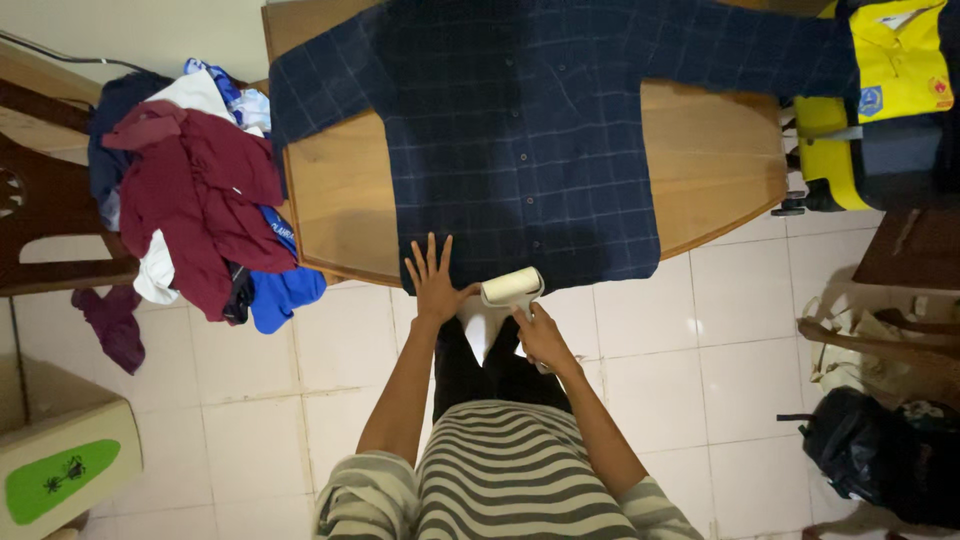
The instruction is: The person uses a lint roller to clean a dark plaid shirt laid out on a table, rolling the tool across the front and sleeves while holding the fabric flat.
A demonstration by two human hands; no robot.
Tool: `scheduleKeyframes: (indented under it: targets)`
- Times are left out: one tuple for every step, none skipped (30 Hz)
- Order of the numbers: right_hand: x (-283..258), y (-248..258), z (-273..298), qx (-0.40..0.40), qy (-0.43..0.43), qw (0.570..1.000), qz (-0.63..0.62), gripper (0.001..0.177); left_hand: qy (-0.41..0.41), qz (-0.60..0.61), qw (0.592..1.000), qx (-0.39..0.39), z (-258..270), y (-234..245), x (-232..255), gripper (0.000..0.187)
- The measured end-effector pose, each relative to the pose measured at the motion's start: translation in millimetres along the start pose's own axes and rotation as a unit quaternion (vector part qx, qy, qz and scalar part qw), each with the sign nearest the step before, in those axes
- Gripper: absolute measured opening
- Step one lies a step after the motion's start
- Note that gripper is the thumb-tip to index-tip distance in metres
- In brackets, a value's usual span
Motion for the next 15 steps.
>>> scheduleKeyframes:
  targets:
    - [0,-1,-1,0.001,-0.004,1.0,0.017,0.056,-0.001,-0.001,1.0,0.0,-3,-5,-7,0.126]
    - [1,-4,-3,0.0,-0.006,1.0,0.016,0.056,-0.03,0.004,0.999,0.024,-3,-7,-10,0.12]
    - [-2,-3,-5,0.008,0.006,1.0,0.029,0.06,-0.06,0.008,0.997,0.049,-3,-8,-12,0.114]
    - [-3,-5,-6,0.015,0.016,0.999,0.043,0.066,-0.057,0.008,0.997,0.047,-5,-13,-19,0.114]
    - [0,-8,-6,0.013,0.014,0.999,0.042,0.066,-0.052,0.005,0.998,0.04,-8,-18,-22,0.111]
    - [2,-6,-9,0.02,0.002,0.999,0.048,0.063,-0.048,0.002,0.998,0.036,-13,-20,-24,0.108]
    - [5,-4,-13,0.027,-0.01,0.998,0.054,0.061,-0.049,0.001,0.998,0.038,-15,-19,-23,0.108]
    - [10,-4,-16,0.027,-0.01,0.998,0.053,0.061,-0.041,0.01,0.999,0.022,-15,-23,-23,0.11]
    - [16,-1,-20,0.034,-0.011,0.998,0.048,0.06,-0.034,0.02,0.999,0.006,-15,-25,-23,0.112]
    - [22,2,-25,0.041,-0.012,0.998,0.044,0.059,-0.034,0.019,0.999,0.006,-15,-23,-21,0.112]
    - [28,2,-33,0.041,-0.012,0.998,0.043,0.059,-0.017,0.017,1.0,-0.012,-16,-25,-23,0.114]
    - [26,-2,-41,0.035,0.018,0.996,0.084,0.056,0.0,0.016,0.999,-0.033,-17,-28,-25,0.116]
    - [24,-5,-46,0.029,0.047,0.991,0.125,0.054,0.0,0.016,0.999,-0.034,-17,-26,-27,0.116]
    - [29,-7,-47,0.031,0.045,0.991,0.124,0.054,-0.017,0.017,0.999,-0.024,-16,-24,-25,0.116]
    - [39,-8,-48,0.045,0.021,0.997,0.053,0.055,-0.033,0.018,0.999,-0.013,-15,-23,-22,0.116]
Point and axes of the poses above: each hand's wrist, its own z-axis away from the middle knuckle, its own y-axis out of the back of the hand, x = y × z, the point moved 10 cm from there along -z, towards the middle knuckle, and after that the axes turned 14 degrees about -x, right-handed, at the moved point
